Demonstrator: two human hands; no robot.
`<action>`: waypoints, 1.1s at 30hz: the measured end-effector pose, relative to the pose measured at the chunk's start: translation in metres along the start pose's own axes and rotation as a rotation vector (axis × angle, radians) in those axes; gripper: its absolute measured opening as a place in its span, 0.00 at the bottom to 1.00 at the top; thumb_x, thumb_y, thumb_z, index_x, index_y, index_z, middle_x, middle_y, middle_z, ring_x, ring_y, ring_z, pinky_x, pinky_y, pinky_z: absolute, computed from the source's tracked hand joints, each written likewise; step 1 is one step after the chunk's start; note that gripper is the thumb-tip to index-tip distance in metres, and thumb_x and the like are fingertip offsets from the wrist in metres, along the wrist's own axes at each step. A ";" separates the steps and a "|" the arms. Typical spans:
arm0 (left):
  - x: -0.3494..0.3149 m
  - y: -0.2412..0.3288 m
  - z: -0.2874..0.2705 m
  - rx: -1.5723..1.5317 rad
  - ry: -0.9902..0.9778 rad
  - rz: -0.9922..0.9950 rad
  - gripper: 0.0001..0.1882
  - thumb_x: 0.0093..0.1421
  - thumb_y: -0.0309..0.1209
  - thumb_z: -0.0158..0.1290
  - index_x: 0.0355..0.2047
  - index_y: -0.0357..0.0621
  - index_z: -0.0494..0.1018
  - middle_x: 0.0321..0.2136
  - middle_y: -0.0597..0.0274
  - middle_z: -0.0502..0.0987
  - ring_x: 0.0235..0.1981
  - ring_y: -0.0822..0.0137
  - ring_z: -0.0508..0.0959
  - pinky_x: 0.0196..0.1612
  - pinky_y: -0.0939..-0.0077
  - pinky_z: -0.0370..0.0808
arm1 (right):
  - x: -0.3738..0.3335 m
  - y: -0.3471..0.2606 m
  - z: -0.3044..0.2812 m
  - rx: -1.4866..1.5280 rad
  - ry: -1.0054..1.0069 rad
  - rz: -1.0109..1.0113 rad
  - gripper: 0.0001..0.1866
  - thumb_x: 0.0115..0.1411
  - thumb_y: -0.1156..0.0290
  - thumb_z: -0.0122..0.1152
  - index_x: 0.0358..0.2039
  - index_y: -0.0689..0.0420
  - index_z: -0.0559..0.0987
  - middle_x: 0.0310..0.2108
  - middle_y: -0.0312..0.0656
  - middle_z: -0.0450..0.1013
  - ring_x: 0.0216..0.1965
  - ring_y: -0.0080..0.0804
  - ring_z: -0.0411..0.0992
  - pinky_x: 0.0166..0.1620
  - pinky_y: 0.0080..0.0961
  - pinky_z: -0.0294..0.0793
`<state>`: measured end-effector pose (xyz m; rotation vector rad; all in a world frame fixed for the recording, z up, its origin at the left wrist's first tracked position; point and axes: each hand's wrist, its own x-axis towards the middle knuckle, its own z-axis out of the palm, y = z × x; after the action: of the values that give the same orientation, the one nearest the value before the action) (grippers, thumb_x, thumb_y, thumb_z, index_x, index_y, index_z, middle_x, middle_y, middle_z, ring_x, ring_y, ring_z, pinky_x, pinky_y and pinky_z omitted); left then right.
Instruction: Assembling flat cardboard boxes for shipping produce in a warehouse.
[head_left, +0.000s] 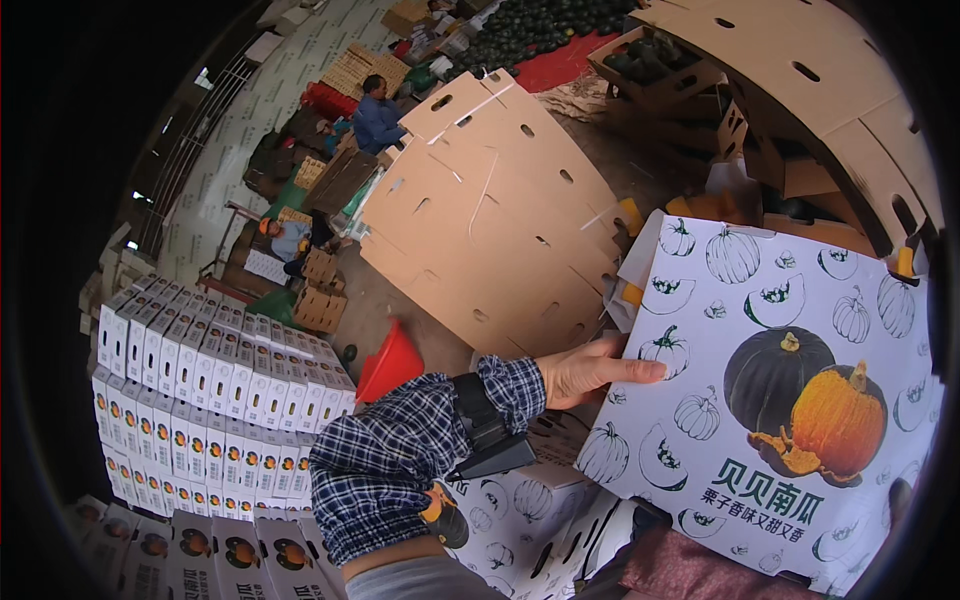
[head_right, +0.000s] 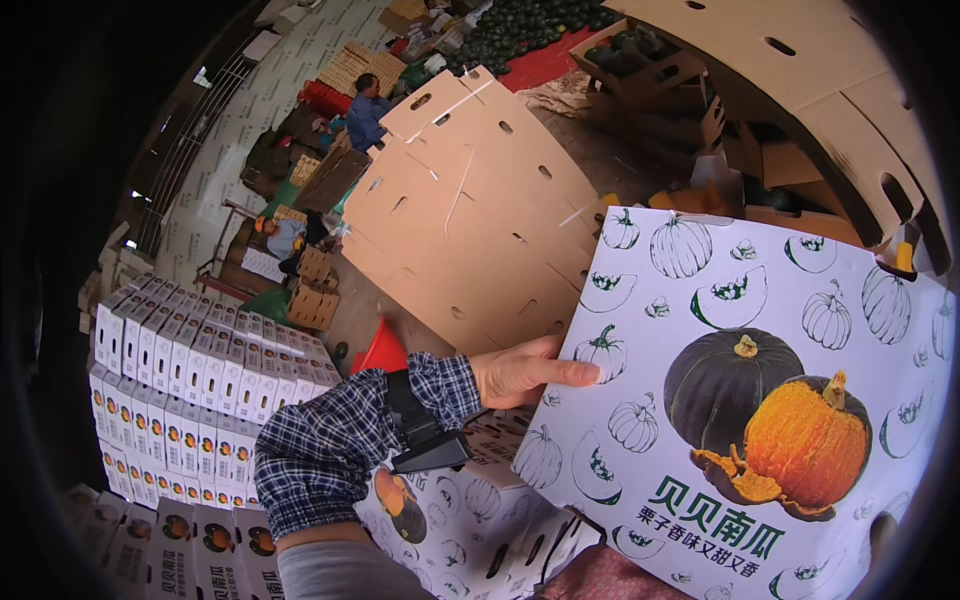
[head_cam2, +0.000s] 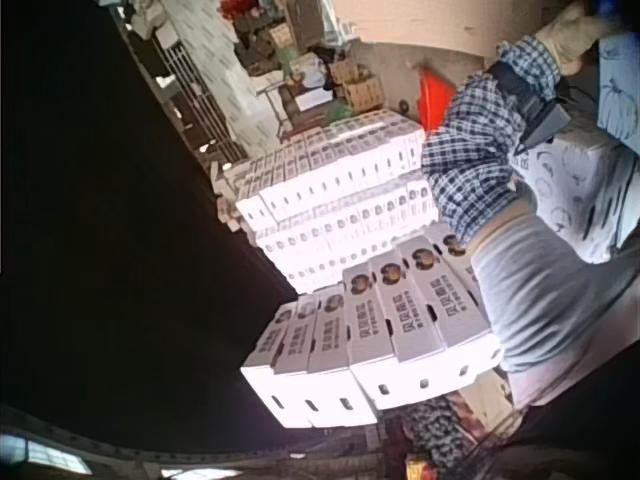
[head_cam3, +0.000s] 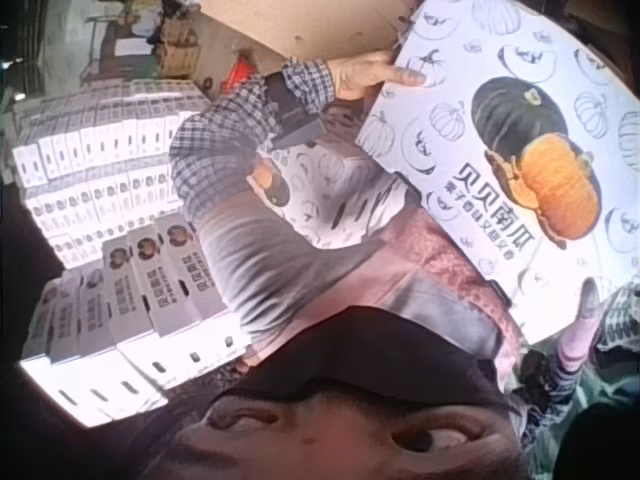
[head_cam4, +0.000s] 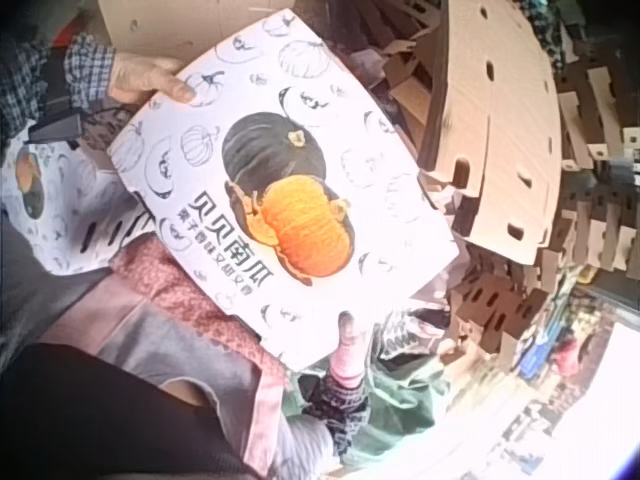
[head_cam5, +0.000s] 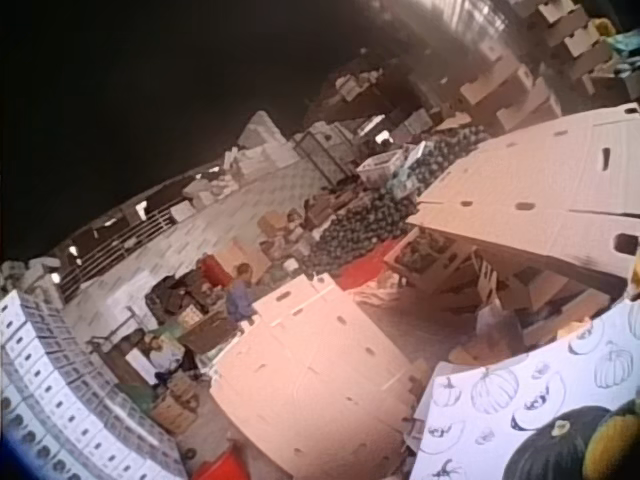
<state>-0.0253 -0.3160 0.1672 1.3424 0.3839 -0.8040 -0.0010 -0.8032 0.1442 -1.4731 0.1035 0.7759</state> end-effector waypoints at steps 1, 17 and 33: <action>-0.001 -0.005 0.001 -0.029 0.040 0.008 0.48 0.54 0.49 0.65 0.66 0.39 0.54 0.60 0.54 0.66 0.61 0.60 0.66 0.63 0.62 0.62 | 0.000 0.001 -0.001 0.007 -0.001 0.012 0.59 0.50 0.47 0.69 0.70 0.62 0.46 0.65 0.51 0.58 0.62 0.40 0.63 0.61 0.38 0.65; -0.025 -0.049 0.020 -0.415 -0.099 -0.259 0.46 0.55 0.50 0.63 0.67 0.46 0.55 0.63 0.55 0.64 0.62 0.57 0.66 0.64 0.57 0.65 | -0.017 0.022 -0.004 0.098 0.018 0.114 0.61 0.47 0.47 0.73 0.69 0.62 0.47 0.65 0.51 0.58 0.62 0.40 0.63 0.60 0.38 0.67; -0.027 -0.103 0.056 -0.661 0.157 0.007 0.39 0.56 0.49 0.58 0.63 0.45 0.60 0.55 0.58 0.72 0.55 0.61 0.74 0.57 0.61 0.72 | -0.073 0.034 0.016 0.287 0.151 0.164 0.63 0.43 0.48 0.77 0.69 0.62 0.49 0.64 0.51 0.59 0.62 0.40 0.64 0.60 0.38 0.68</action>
<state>-0.1277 -0.3636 0.1244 0.7839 0.6988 -0.4977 -0.0803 -0.8216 0.1555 -1.2580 0.4371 0.7465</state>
